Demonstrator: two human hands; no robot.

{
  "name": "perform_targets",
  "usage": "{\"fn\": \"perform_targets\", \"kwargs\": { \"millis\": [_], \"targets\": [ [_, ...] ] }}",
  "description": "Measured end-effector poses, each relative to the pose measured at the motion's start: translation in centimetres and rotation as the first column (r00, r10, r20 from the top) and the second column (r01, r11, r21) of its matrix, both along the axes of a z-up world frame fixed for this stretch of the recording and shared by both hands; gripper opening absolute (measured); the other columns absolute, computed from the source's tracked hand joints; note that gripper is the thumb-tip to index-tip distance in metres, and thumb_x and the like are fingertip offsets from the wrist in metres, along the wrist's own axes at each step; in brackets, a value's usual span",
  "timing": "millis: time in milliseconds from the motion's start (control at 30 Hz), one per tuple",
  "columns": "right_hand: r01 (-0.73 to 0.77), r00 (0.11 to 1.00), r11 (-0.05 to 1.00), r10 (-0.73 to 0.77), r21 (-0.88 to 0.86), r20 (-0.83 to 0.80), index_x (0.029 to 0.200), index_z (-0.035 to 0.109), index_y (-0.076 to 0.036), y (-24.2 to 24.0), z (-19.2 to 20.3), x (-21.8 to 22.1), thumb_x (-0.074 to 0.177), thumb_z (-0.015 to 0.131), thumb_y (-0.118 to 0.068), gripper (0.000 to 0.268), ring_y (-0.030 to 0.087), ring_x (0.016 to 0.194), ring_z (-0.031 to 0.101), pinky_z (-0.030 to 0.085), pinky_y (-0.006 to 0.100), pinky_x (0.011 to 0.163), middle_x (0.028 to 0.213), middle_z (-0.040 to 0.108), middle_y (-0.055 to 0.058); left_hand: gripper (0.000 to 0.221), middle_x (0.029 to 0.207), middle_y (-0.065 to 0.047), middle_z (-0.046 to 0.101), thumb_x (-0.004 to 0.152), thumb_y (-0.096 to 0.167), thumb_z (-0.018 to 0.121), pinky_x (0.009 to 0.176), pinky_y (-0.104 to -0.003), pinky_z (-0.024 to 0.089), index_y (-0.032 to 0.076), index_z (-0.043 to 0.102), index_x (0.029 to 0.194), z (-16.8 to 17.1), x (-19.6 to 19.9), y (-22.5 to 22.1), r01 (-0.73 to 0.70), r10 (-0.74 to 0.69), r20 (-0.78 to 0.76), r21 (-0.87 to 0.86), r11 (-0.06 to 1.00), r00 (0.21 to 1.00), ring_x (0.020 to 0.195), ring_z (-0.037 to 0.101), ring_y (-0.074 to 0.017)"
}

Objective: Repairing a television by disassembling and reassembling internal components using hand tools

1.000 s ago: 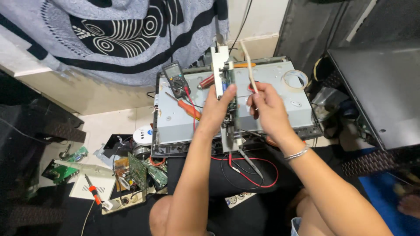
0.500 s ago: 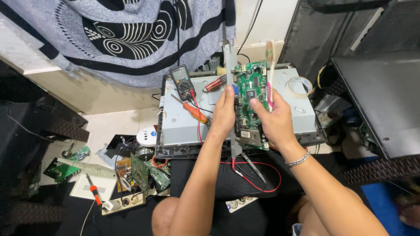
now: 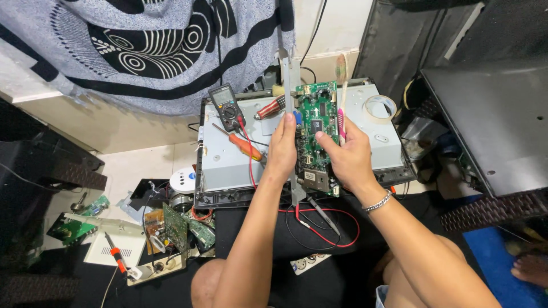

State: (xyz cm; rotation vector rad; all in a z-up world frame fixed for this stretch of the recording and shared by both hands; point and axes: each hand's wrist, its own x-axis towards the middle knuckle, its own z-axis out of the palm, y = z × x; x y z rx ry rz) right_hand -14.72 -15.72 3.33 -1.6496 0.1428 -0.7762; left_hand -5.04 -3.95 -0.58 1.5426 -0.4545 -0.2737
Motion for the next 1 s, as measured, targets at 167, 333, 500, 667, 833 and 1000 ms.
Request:
{"fn": "perform_targets", "kwargs": {
  "millis": [167,333,500,667,833,1000],
  "targets": [
    [-0.027,1.000,1.000,0.027,0.015,-0.001,0.110,0.071,-0.004,0.1,0.1,0.3,0.092,0.073,-0.001,0.018,0.011,0.086,0.062,0.055,0.035,0.088,0.092,0.074,0.006,0.070,0.159,-0.027,0.038,0.109,0.051,0.037,0.128,-0.050,0.018,-0.004,0.043,0.153,-0.3,0.0,0.2,0.006,-0.006,-0.004,-0.004,1.000,1.000,0.152,0.030,-0.0360],
    [-0.073,0.997,0.997,0.073,-0.011,-0.001,0.114,0.071,-0.003,0.2,1.3,0.2,0.092,0.074,-0.002,0.022,0.013,0.088,0.065,0.056,0.036,0.090,0.095,0.075,0.008,0.067,0.162,-0.024,0.036,0.110,0.049,0.037,0.128,-0.049,0.018,-0.001,0.041,0.155,1.0,-0.7,-0.1,-0.020,0.020,0.001,-0.041,0.999,1.000,0.153,0.028,-0.0332],
    [-0.046,0.999,0.997,0.046,0.058,-0.002,0.096,0.070,-0.008,0.4,1.7,0.1,0.089,0.082,-0.010,0.014,0.007,0.070,0.054,0.052,0.025,0.074,0.075,0.065,-0.001,0.073,0.160,-0.031,0.034,0.105,0.047,0.050,0.128,-0.052,0.016,-0.005,0.037,0.154,2.7,-1.8,-0.8,-0.093,0.075,-0.071,-0.317,0.944,0.995,0.153,0.027,-0.0396],
    [-0.008,1.000,0.992,0.012,0.126,-0.028,0.085,0.064,-0.014,-1.7,-1.4,0.9,0.096,0.075,-0.020,0.017,0.001,0.065,0.044,0.040,0.018,0.063,0.067,0.053,-0.008,0.071,0.159,-0.027,0.038,0.108,0.052,0.046,0.127,-0.050,0.018,-0.005,0.043,0.151,1.4,-1.3,-1.1,-0.079,0.052,-0.098,-0.296,0.952,0.994,0.150,0.029,-0.0307],
    [0.028,0.997,0.966,-0.009,0.257,-0.075,0.082,0.071,-0.013,-0.8,0.8,1.2,0.093,0.080,-0.019,0.015,0.003,0.065,0.053,0.048,0.020,0.065,0.069,0.064,-0.006,0.073,0.156,-0.027,0.042,0.107,0.054,0.045,0.127,-0.049,0.019,-0.006,0.047,0.148,0.3,-0.8,-1.5,-0.006,-0.014,-0.068,-0.281,0.960,0.998,0.149,0.032,-0.0307],
    [0.041,0.996,0.968,-0.020,0.246,-0.087,0.086,0.077,-0.008,-3.5,-4.0,2.8,0.090,0.083,-0.016,0.011,0.006,0.066,0.060,0.054,0.025,0.067,0.070,0.070,0.002,0.060,0.152,-0.015,0.049,0.109,0.047,0.050,0.126,-0.046,0.024,-0.001,0.054,0.145,-3.4,0.7,-2.3,-0.024,-0.020,-0.117,-0.357,0.934,0.993,0.142,0.037,-0.0202]
  ]
}}
